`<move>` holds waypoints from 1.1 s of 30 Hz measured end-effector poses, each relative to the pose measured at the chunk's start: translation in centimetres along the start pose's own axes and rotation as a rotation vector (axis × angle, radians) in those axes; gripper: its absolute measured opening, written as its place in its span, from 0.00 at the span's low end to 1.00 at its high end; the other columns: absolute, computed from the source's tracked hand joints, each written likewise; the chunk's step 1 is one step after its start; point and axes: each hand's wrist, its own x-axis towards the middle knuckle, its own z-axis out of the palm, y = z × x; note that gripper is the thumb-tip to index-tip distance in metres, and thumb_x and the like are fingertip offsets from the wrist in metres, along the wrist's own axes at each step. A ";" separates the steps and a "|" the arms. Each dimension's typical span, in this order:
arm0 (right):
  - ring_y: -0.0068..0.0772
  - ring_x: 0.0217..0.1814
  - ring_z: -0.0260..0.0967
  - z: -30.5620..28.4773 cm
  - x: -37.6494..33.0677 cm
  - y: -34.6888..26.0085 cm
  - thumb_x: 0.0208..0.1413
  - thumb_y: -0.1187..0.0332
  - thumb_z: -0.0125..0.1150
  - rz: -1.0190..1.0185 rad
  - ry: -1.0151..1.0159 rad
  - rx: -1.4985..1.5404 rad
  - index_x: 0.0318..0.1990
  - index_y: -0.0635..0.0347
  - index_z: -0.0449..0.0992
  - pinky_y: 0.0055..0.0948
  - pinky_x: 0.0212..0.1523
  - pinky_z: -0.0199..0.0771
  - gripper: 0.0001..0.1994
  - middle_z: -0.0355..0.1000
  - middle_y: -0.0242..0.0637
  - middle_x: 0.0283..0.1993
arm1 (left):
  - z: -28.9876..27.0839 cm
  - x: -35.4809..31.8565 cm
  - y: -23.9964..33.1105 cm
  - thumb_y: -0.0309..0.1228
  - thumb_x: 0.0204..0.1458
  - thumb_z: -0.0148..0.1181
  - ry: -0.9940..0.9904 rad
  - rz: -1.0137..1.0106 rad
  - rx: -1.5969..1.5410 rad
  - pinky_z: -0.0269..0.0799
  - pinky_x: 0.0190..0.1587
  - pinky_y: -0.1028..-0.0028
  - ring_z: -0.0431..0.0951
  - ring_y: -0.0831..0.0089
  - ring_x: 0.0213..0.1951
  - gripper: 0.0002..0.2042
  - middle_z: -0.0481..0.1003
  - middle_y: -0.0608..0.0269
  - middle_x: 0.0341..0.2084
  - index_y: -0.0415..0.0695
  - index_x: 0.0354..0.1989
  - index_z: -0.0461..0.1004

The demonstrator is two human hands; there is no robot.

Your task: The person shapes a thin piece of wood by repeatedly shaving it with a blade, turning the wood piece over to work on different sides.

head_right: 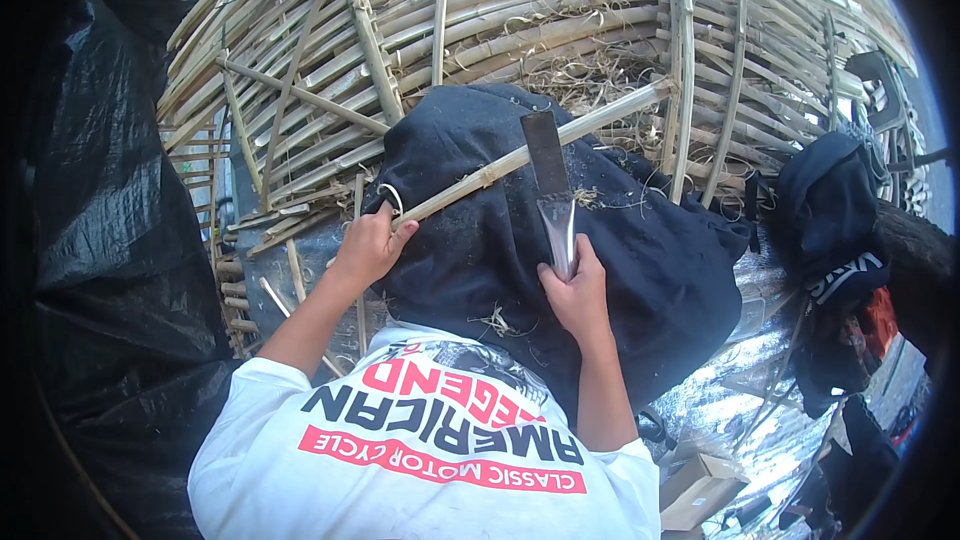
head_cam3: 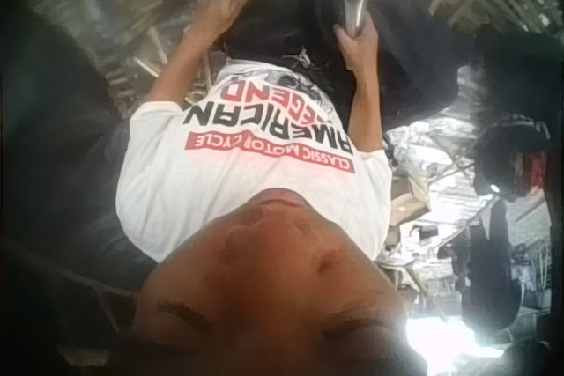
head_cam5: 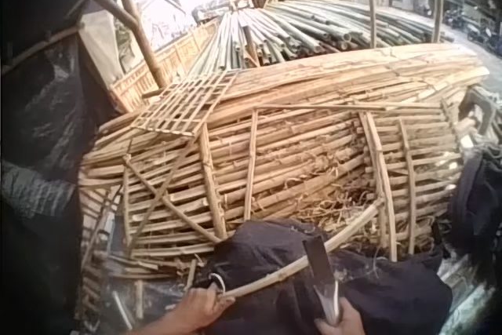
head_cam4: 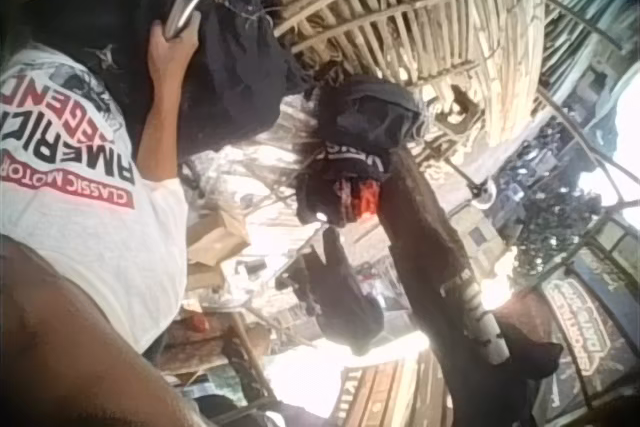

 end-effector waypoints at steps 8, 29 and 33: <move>0.20 0.15 0.63 0.0 -0.7 -0.4 0.51 0.74 0.63 0.038 -0.035 0.098 0.38 0.63 0.65 0.25 0.15 0.62 0.12 0.64 0.30 0.20 | -2.4 -0.5 0.7 0.43 0.65 0.48 0.147 0.018 -0.263 0.69 0.34 0.53 0.77 0.42 0.32 0.15 0.74 0.45 0.24 0.44 0.40 0.70; 0.24 0.14 0.65 -0.8 -0.4 1.4 0.50 0.75 0.62 0.075 -0.033 0.195 0.39 0.64 0.65 0.26 0.14 0.65 0.12 0.64 0.32 0.21 | -16.9 -0.9 -0.8 0.38 0.66 0.45 0.413 -0.123 0.097 0.64 0.53 0.60 0.72 0.54 0.46 0.16 0.76 0.53 0.39 0.42 0.46 0.77; 0.24 0.14 0.65 -0.5 -0.3 1.5 0.50 0.76 0.62 0.071 -0.050 0.199 0.40 0.64 0.65 0.26 0.14 0.65 0.13 0.64 0.32 0.21 | -17.7 -1.3 -0.9 0.39 0.67 0.43 0.430 -0.152 0.127 0.63 0.53 0.60 0.72 0.55 0.47 0.16 0.76 0.55 0.39 0.45 0.46 0.78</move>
